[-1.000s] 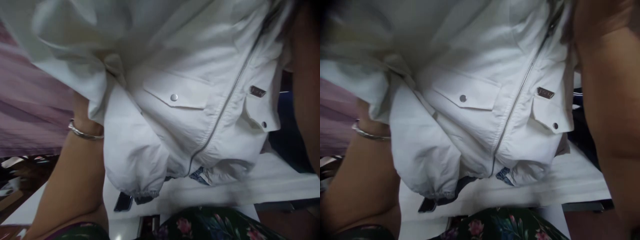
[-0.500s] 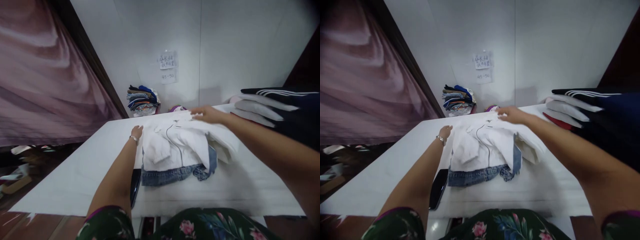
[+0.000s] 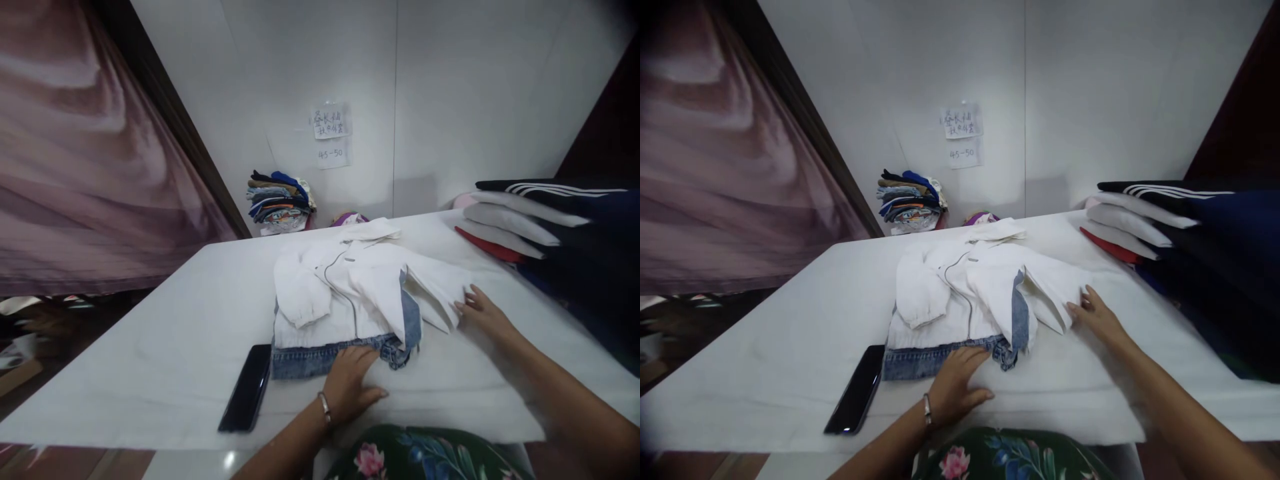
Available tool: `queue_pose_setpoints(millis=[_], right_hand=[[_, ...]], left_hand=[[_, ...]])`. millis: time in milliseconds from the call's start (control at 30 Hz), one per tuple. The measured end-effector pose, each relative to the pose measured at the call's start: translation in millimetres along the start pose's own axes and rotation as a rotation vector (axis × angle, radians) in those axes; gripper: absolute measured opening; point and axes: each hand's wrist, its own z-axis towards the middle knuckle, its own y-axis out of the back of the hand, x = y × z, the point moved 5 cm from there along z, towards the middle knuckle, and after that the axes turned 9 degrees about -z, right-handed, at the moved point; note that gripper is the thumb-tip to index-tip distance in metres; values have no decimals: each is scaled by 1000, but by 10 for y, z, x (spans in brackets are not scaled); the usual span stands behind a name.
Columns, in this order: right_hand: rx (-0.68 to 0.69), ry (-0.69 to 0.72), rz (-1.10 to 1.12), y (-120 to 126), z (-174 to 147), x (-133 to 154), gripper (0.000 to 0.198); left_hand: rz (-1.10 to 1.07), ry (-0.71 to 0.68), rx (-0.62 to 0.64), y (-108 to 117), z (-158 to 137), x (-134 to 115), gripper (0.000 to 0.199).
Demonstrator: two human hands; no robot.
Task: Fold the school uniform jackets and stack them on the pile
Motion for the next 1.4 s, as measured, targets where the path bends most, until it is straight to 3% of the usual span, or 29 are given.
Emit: queue_pose_setpoints(millis=[67, 133, 300, 400, 467, 533, 633, 700, 767, 900, 933, 1000, 1200, 1300, 1400], right_hand=[[20, 19, -107, -135, -17, 121, 100], [10, 89, -240, -263, 10, 290, 96], [67, 164, -321, -388, 268, 544, 47], [0, 148, -308, -12, 585, 658, 33], [-245, 158, -339, 476, 800, 803, 30], [-369, 173, -379, 886, 951, 973, 30], [-455, 291, -462, 1140, 916, 1247, 38], [-401, 417, -496, 972, 681, 1364, 41], [-249, 486, -466, 597, 317, 1362, 39], [436, 268, -77, -388, -483, 1065, 72], [490, 234, -26, -549, -633, 1022, 80], [463, 213, 51, -741, -799, 1000, 92], [385, 133, 394, -825, -795, 1163, 102], [340, 53, 472, -621, -744, 1123, 89], [302, -4, 473, -318, -681, 900, 72]], left_hand=[[96, 25, 31, -129, 59, -51, 71], [173, 48, 13, -176, 158, -74, 71], [322, 29, -114, -147, 371, -119, 58], [397, 55, -168, -88, 429, -71, 55], [426, 75, -147, -62, 452, -22, 50], [447, 74, -111, -50, 467, 15, 45], [457, 76, -84, -51, 480, 55, 46], [441, 90, -70, -61, 495, 86, 49], [422, 104, -64, -59, 525, 120, 47], [389, 109, -60, 29, 651, 166, 38], [376, 108, -56, 69, 692, 165, 37], [343, 101, -49, 170, 766, 133, 37], [198, 80, -142, 547, 734, -235, 51], [137, 50, -155, 649, 540, -432, 53], [60, 33, -76, 607, 297, -507, 52]])
